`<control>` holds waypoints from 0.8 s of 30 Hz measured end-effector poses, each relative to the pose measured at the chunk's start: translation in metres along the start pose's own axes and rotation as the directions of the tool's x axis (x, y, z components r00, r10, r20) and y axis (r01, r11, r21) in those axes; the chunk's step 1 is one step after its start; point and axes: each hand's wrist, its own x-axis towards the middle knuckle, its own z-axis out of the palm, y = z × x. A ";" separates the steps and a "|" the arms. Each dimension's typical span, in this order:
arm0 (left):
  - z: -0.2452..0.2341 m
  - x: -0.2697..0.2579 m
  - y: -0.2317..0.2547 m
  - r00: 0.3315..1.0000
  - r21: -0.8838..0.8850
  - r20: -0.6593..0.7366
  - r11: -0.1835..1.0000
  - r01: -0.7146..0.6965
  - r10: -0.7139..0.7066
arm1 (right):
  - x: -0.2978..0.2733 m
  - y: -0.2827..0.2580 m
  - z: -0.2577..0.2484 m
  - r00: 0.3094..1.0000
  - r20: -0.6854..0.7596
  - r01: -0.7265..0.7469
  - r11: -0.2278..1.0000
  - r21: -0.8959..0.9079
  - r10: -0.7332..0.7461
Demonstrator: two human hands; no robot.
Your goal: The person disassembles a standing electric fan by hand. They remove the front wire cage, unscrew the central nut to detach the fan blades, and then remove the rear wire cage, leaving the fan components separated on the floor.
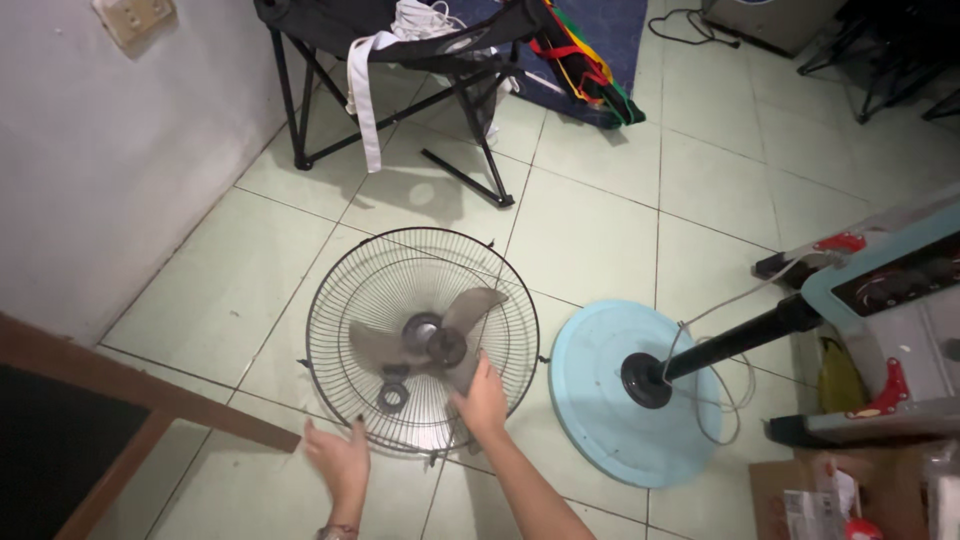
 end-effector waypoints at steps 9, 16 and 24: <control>0.097 -0.002 0.014 0.300 -0.258 0.911 0.176 0.950 -0.283 | 0.036 -0.002 -0.046 0.944 -0.327 0.097 0.979 0.180 -0.033; 0.150 0.046 0.031 0.345 -0.332 0.882 0.096 0.938 -0.321 | 0.039 0.035 -0.062 0.871 -0.488 0.063 0.973 0.224 0.056; 0.153 0.099 -0.015 0.401 -0.455 0.824 -0.044 0.890 -0.400 | -0.044 0.102 0.003 0.870 -0.426 -0.156 0.957 0.244 0.250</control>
